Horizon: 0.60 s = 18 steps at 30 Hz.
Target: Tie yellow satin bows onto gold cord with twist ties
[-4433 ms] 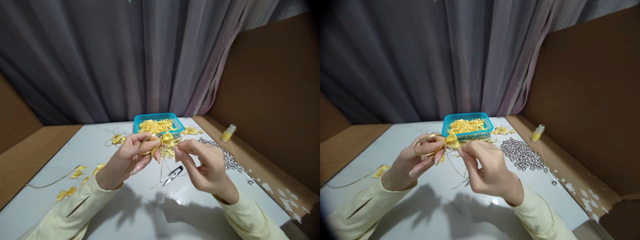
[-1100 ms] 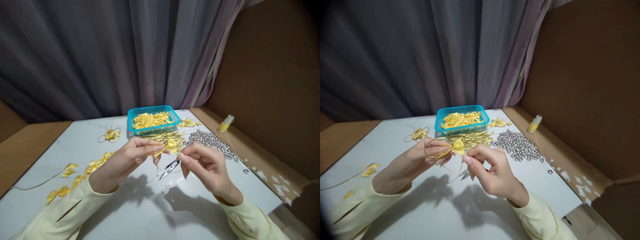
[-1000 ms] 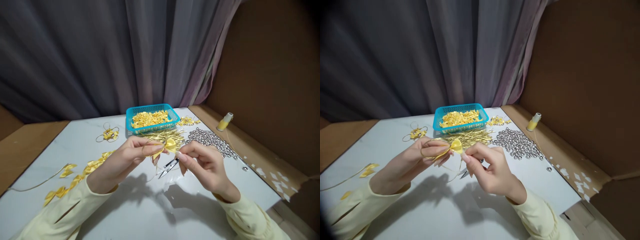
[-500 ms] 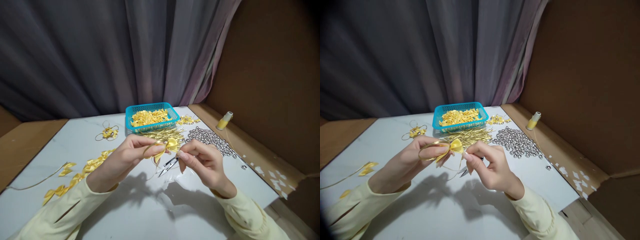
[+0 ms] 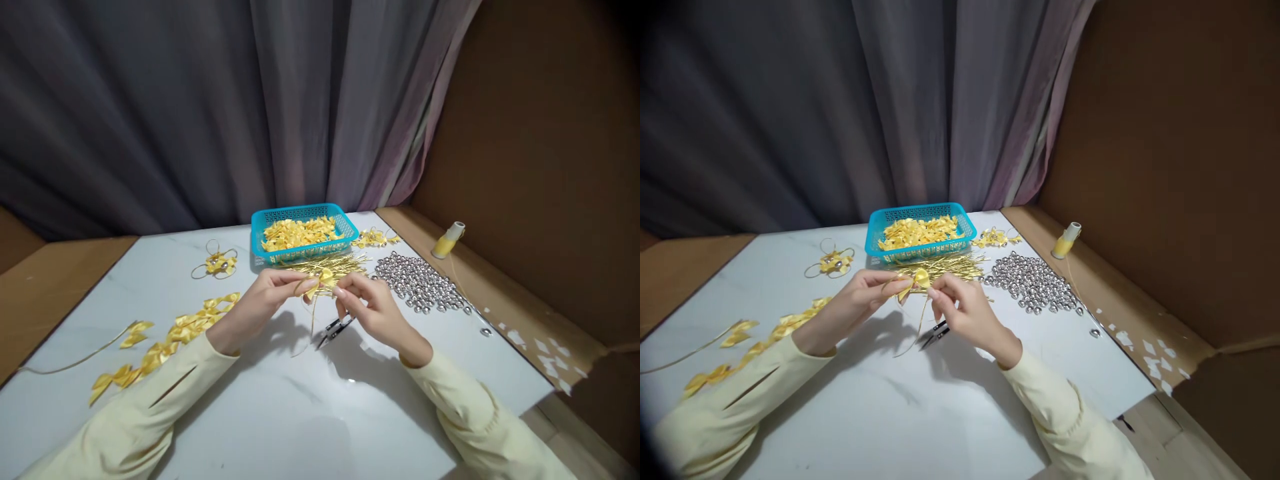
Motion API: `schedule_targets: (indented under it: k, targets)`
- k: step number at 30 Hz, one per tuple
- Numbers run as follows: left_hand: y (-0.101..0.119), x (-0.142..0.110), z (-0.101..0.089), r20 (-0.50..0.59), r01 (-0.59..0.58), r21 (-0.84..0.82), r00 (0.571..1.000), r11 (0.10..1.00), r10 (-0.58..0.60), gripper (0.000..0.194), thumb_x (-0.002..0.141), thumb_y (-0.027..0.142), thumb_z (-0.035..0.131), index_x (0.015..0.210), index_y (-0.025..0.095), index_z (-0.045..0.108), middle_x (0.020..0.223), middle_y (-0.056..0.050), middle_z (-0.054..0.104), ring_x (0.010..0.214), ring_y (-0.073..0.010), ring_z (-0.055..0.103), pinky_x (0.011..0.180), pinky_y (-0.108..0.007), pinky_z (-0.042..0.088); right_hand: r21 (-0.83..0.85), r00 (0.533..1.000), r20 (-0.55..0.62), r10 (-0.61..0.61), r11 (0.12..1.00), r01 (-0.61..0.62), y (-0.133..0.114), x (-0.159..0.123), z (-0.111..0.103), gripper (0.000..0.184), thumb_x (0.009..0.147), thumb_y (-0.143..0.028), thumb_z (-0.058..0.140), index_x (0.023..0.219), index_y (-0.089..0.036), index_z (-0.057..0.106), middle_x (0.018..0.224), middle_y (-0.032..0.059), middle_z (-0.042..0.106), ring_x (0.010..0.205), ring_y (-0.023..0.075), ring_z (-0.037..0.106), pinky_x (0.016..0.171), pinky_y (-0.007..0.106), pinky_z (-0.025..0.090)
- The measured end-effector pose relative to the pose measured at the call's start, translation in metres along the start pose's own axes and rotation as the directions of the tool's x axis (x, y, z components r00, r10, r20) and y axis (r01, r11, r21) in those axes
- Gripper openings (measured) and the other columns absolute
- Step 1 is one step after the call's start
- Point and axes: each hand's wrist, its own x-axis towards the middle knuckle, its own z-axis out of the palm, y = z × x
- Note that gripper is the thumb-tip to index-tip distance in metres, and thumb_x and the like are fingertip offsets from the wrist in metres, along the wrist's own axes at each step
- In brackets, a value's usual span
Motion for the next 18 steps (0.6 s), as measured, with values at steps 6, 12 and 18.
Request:
schedule_targets:
  k: [6, 12, 18]
  targets:
    - [-0.013, 0.004, -0.003, -0.048, 0.019, 0.023, 0.999, 1.000, -0.018, 0.019, 0.077, 0.026, 0.061, 0.063, 0.014, 0.065, 0.063, -0.001, 0.057, 0.066, -0.0131, 0.046, 0.063, -0.026, 0.034, 0.056, 0.992, 0.087, 0.094, 0.994, -0.099, 0.018, 0.001, 0.006, 0.020, 0.089, -0.030, 0.043, 0.077, -0.016, 0.051, 0.057, -0.0009, 0.059, 0.046, 0.0072, 0.043, 0.048, 0.020, 0.033]
    - [-0.014, 0.004, -0.003, -0.053, 0.025, 0.038, 0.998, 0.999, -0.023, 0.020, 0.077, 0.029, 0.061, 0.066, 0.014, 0.068, 0.067, -0.003, 0.061, 0.068, -0.0146, 0.048, 0.064, -0.027, 0.035, 0.046, 0.993, 0.083, 0.084, 0.995, -0.088, 0.018, 0.000, 0.006, 0.021, 0.089, -0.030, 0.043, 0.075, -0.016, 0.050, 0.057, -0.0005, 0.059, 0.045, 0.0069, 0.043, 0.047, 0.020, 0.032]
    - [-0.017, 0.004, -0.004, -0.042, 0.020, 0.044, 0.999, 0.999, -0.018, 0.016, 0.076, 0.028, 0.061, 0.071, 0.015, 0.070, 0.068, -0.004, 0.061, 0.069, -0.0157, 0.049, 0.065, -0.027, 0.036, 0.021, 0.996, 0.070, 0.055, 0.998, -0.056, 0.015, 0.000, 0.004, 0.020, 0.088, -0.027, 0.043, 0.073, -0.016, 0.051, 0.054, -0.0016, 0.057, 0.045, 0.0070, 0.044, 0.047, 0.021, 0.033]
